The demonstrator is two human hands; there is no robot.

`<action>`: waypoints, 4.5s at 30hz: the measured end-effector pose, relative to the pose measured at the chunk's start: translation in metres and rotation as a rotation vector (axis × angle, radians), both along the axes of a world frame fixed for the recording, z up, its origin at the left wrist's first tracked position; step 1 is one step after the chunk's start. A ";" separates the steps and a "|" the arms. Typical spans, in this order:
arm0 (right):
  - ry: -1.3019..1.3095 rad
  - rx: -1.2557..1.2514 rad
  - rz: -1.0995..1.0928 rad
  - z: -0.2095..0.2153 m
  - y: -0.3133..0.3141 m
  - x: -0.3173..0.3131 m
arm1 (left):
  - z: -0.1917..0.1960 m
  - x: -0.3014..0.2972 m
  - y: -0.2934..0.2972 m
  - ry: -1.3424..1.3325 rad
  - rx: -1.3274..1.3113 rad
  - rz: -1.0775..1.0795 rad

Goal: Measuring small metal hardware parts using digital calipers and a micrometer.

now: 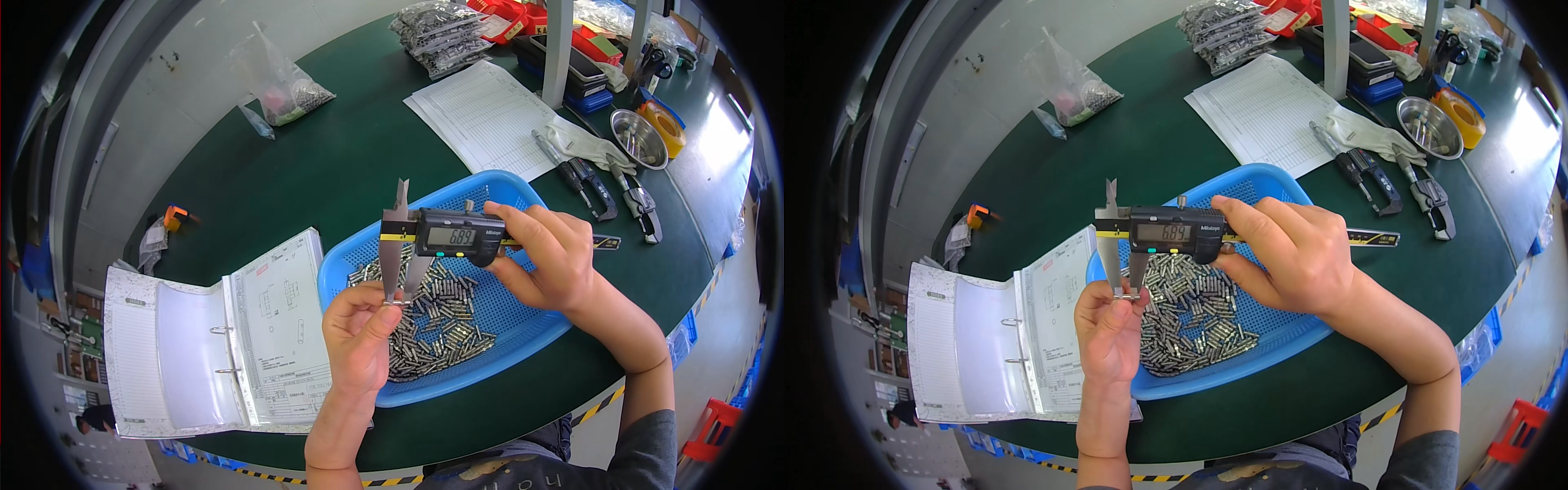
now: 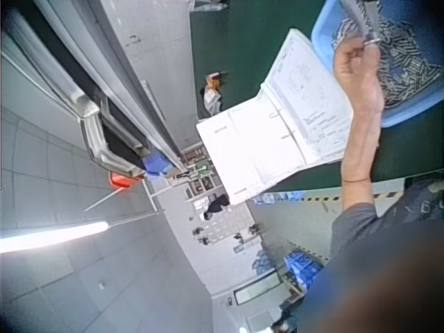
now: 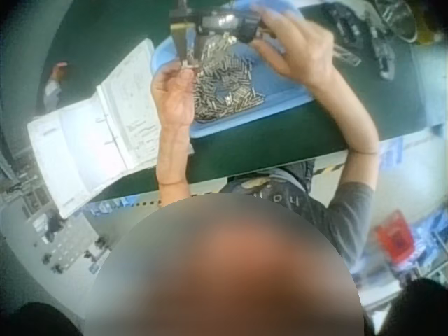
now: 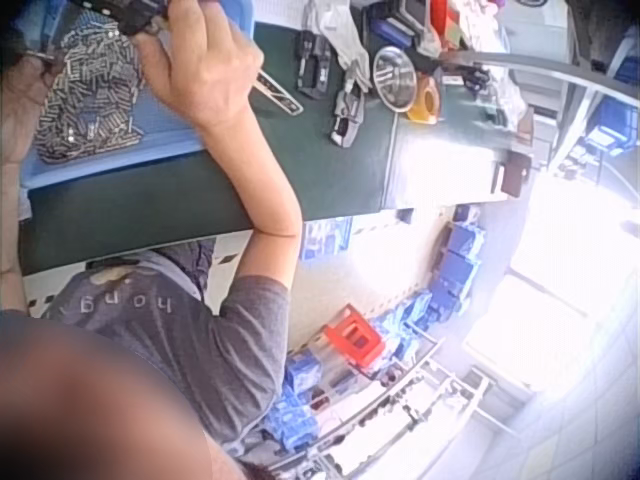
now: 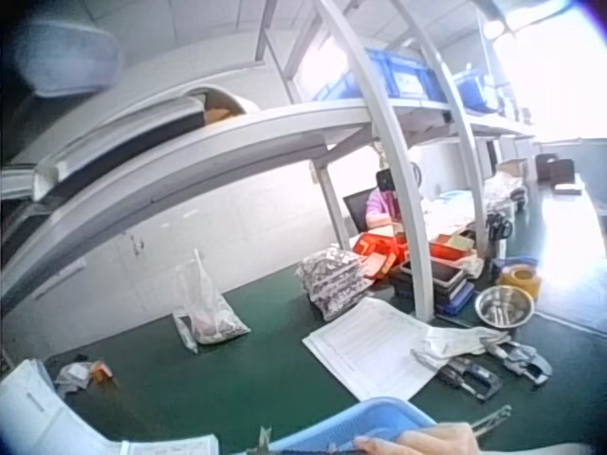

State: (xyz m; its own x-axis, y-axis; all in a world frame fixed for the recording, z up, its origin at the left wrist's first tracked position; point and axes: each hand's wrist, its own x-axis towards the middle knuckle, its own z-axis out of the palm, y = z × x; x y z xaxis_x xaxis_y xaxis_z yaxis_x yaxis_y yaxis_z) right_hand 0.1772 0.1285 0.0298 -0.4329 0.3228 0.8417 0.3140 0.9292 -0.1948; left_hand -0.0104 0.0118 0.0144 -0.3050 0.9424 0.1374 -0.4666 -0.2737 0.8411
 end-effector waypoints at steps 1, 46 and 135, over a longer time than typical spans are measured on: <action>-0.006 -0.005 -0.012 0.000 0.000 0.000 | 0.000 0.000 0.000 -0.004 -0.016 -0.004; -0.032 -0.074 0.011 0.003 -0.003 0.000 | 0.000 0.001 0.001 0.056 -0.001 -0.043; -0.100 -0.123 -0.003 0.003 -0.012 -0.014 | -0.001 -0.008 0.005 -0.263 -0.178 -0.333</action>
